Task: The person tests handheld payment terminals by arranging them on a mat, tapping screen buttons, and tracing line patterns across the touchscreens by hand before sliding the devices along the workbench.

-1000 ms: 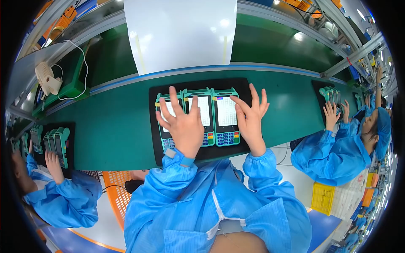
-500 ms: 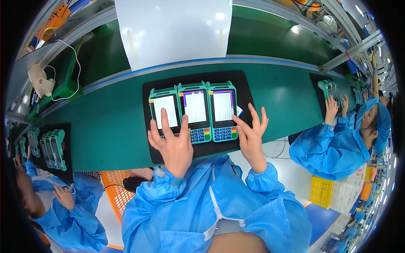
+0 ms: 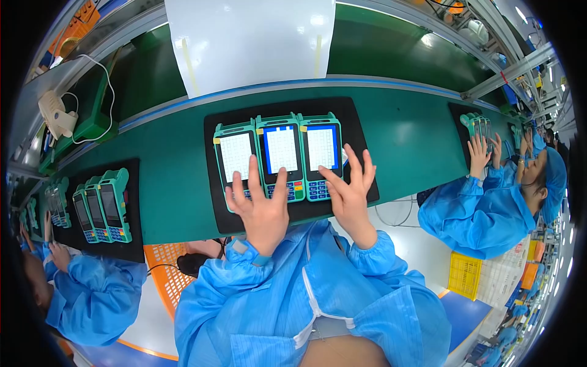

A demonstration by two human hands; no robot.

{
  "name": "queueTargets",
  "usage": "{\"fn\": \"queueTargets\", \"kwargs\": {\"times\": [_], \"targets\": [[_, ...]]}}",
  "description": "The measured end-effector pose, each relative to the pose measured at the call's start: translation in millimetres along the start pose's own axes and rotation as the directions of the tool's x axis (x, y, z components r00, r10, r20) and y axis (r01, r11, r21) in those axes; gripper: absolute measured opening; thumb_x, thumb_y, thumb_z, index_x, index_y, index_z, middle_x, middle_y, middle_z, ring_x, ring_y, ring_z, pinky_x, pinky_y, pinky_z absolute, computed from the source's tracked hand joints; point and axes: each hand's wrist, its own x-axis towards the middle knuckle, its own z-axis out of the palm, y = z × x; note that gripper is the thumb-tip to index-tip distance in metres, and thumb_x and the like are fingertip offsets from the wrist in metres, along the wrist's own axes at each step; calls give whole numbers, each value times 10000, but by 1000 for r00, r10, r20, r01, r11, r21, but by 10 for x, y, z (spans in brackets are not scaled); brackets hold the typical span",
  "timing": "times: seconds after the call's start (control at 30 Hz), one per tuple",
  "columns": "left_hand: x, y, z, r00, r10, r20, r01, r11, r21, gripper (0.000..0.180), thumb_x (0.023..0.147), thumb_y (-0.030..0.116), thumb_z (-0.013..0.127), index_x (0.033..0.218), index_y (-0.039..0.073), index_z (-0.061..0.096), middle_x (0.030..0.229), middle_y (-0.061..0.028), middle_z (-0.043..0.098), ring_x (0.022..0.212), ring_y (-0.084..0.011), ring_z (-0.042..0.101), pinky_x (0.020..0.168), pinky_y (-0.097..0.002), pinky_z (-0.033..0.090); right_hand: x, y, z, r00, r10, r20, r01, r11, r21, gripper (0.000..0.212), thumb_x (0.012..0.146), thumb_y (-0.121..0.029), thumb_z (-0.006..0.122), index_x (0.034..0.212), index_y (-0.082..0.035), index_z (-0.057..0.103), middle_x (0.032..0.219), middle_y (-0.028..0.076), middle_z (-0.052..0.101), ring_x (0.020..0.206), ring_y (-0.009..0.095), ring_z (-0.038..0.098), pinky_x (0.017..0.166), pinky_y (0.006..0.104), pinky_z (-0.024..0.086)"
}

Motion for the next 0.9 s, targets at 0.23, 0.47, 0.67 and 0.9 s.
{"fn": "queueTargets", "kwargs": {"times": [0.23, 0.47, 0.67, 0.9], "targets": [[87, 175, 65, 999, 41, -32, -44, 994, -104, 299, 820, 197, 686, 1119, 201, 676, 1499, -159, 301, 1322, -418, 202, 1026, -602, 194, 98, -146, 57, 999, -24, 42, 24, 1000, -5, 317, 859, -113, 610, 1131, -252, 696, 1510, 178, 271, 1391, 477, 130, 1051, 687, 31], [320, 194, 86, 999, -3, -38, 0, 997, -76, 325, 809, 115, 658, 1132, 144, 666, 1506, -175, 278, 1346, -434, 200, 1026, -630, 177, 437, -140, 75, 1000, -12, -5, 12, 1000, 3, 291, 882, -119, 594, 1114, -253, 709, 1528, 177, 223, 1404, 466, 80, 1061, 676, 13], [685, 196, 220, 995, -22, -93, 12, 995, -103, 338, 800, 63, 623, 1136, 83, 651, 1505, -196, 261, 1362, -452, 179, 1022, -645, 177, 633, -110, 156, 999, 20, -45, -20, 1000, 0, 265, 905, -130, 583, 1114, -232, 708, 1524, 185, 211, 1400, 470, 78, 1049, 701, 33], [246, 146, 6, 1000, 4, 26, -2, 997, -73, 339, 783, 117, 671, 1121, 114, 652, 1506, -168, 276, 1352, -430, 181, 1033, -616, 176, 165, -123, 24, 997, 31, 68, -29, 999, -26, 317, 871, -95, 598, 1112, -268, 709, 1526, 196, 218, 1404, 470, 82, 1061, 676, 6]]}}
